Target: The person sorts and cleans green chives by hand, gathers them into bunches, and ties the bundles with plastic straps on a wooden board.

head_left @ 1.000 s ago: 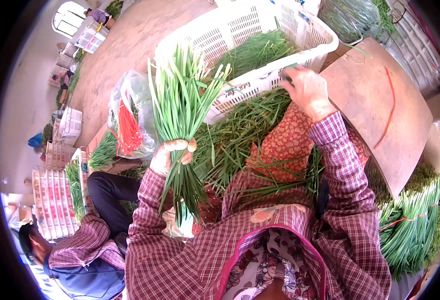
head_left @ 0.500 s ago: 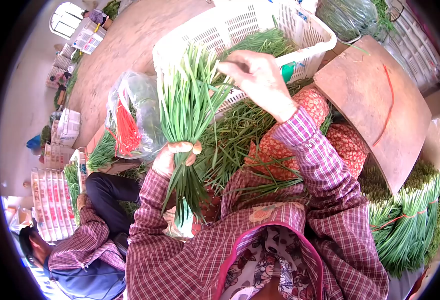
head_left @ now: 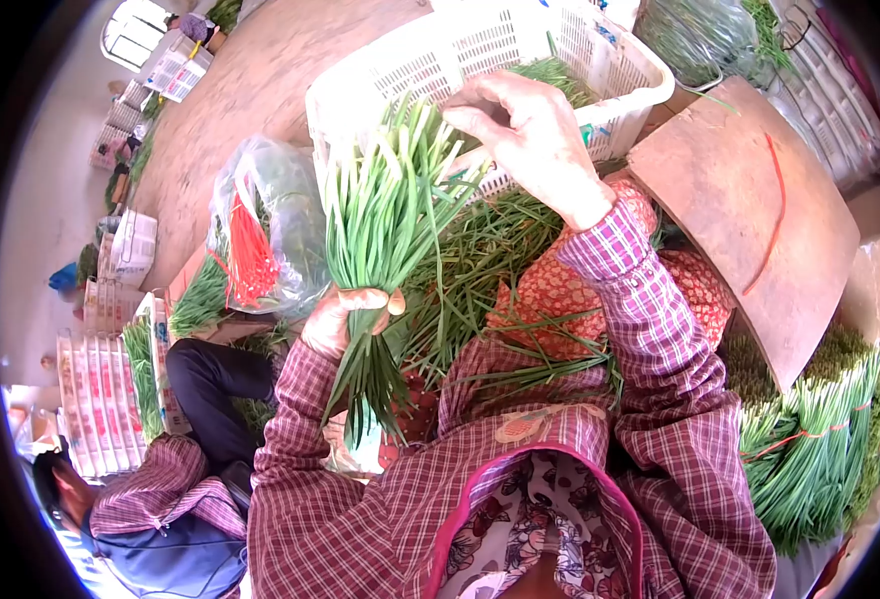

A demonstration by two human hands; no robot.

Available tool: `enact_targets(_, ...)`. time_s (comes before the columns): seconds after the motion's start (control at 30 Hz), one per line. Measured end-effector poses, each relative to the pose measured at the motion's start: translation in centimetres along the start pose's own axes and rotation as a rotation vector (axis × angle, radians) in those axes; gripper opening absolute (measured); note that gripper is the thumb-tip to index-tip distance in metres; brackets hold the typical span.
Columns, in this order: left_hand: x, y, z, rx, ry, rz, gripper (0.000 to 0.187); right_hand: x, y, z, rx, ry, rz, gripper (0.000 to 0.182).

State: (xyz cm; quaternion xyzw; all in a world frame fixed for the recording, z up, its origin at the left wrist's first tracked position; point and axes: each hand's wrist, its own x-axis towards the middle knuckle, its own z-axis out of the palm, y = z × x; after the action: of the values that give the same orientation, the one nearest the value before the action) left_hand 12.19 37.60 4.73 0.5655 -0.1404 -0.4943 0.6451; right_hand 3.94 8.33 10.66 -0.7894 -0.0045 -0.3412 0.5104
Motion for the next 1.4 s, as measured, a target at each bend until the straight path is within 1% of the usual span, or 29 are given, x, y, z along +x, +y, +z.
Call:
enact_targets(0.07,0.0,0.0,0.2,0.001,-0.003,0.014,0.043,-0.1,0.4,-0.5,-0.167,0.044,-0.068,0.017)
enact_targets(0.1,0.0,0.2,0.4,0.012,0.002,0.017,0.042,0.0,0.7,-0.7,-0.334,0.145,-0.246,0.015)
enact_targets(0.13,0.1,0.4,0.7,0.023,0.005,0.02,0.042,-0.1,1.0,-0.6,-0.332,0.14,-0.248,0.015)
enact_targets(0.2,0.1,0.9,1.0,0.012,0.02,-0.001,0.04,-0.3,1.1,-0.6,-0.117,0.214,0.015,0.015)
enact_targets(0.27,0.3,1.3,1.0,0.063,-0.015,-0.03,0.038,0.1,1.2,-1.0,-0.126,0.234,0.016,0.017)
enact_targets(0.33,0.0,1.5,1.4,0.089,-0.009,-0.031,0.038,1.3,1.8,-2.7,0.138,0.493,-0.021,0.018)
enact_targets(0.37,-0.1,1.6,1.6,0.118,-0.003,-0.032,0.038,1.7,1.8,-4.3,0.07,0.424,-0.093,0.018)
enact_targets(0.4,-0.1,1.6,1.8,0.146,0.003,-0.033,0.038,1.7,0.3,-5.2,-0.1,0.313,-0.099,0.022)
enact_targets(0.47,0.2,1.0,1.9,0.078,-0.02,-0.023,0.041,2.5,-2.2,-5.2,-0.291,0.05,-0.287,0.029)
enact_targets(0.53,0.4,1.0,2.4,0.19,0.048,0.004,0.037,2.7,-3.2,-3.5,-0.459,-0.113,-0.297,0.042)
enact_targets(0.57,0.3,1.1,2.6,0.196,0.065,-0.009,0.039,2.3,-3.8,-2.7,-0.511,-0.137,-0.236,0.05)
enact_targets(0.6,0.3,1.0,2.6,0.196,0.064,-0.009,0.039,2.3,-4.1,-2.2,-0.511,-0.137,-0.235,0.05)
enact_targets(0.67,0.5,0.9,2.6,0.206,0.059,-0.008,0.041,2.4,-4.6,-1.7,-0.562,-0.3,-0.23,0.048)
enact_targets(0.7,0.5,0.8,2.8,0.207,0.057,-0.009,0.041,2.5,-4.4,-1.2,-0.589,-0.248,-0.272,0.047)
enact_targets(0.73,0.6,0.8,3.2,0.217,0.072,0.004,0.04,2.5,-4.1,-1.0,-0.591,-0.246,-0.271,0.047)
enact_targets(0.8,0.6,0.8,3.4,0.227,0.084,0.012,0.039,2.6,-3.8,-0.7,-0.558,-0.339,-0.183,0.043)
enact_targets(0.83,0.6,0.8,3.5,0.239,0.083,0.027,0.038,2.6,-3.1,-0.6,-0.56,-0.338,-0.179,0.043)
enact_targets(0.9,0.5,0.9,3.4,0.249,0.082,0.041,0.037,2.7,-2.0,-0.3,-0.274,-0.284,-0.17,0.033)
enact_targets(0.93,0.5,1.1,3.1,0.238,0.057,0.035,0.036,2.8,-1.7,-0.6,-0.274,-0.286,-0.167,0.033)
enact_targets(1.0,0.3,0.9,2.8,0.222,0.028,0.016,0.036,2.6,-1.4,-2.2,0.028,-0.096,0.086,0.032)
enact_targets(1.03,0.3,0.8,2.6,0.15,0.019,0.011,0.038,2.4,-2.9,-3.9,0.009,-0.025,0.023,0.031)
enact_targets(1.07,0.3,0.9,2.4,0.08,0.012,0.008,0.041,2.5,-1.5,-4.5,0.142,0.127,-0.06,0.029)
enact_targets(1.1,0.5,0.4,1.3,0.055,0.005,-0.041,0.039,1.9,-1.5,-5.7,0.098,0.107,-0.045,0.026)
enact_targets(1.13,0.5,0.1,1.1,0.055,0.005,-0.041,0.039,1.3,-1.8,-6.5,0.053,0.086,-0.03,0.023)
enact_targets(1.2,0.6,-0.3,0.9,0.002,0.051,-0.013,0.041,-0.7,-1.6,-5.1,-0.176,0.029,-0.037,0.027)
enact_targets(1.23,0.9,-0.4,0.7,0.006,0.023,-0.003,0.041,-1.6,-1.8,-4.2,-0.288,0.001,-0.06,0.03)
enact_targets(1.27,1.0,-0.5,0.7,0.008,0.021,-0.005,0.041,-2.5,-2.1,-3.0,-0.359,-0.028,-0.069,0.029)
enact_targets(1.4,0.9,-0.5,0.9,-0.014,0.035,-0.015,0.037,-3.5,-2.5,0.6,-0.402,-0.092,0.049,0.026)
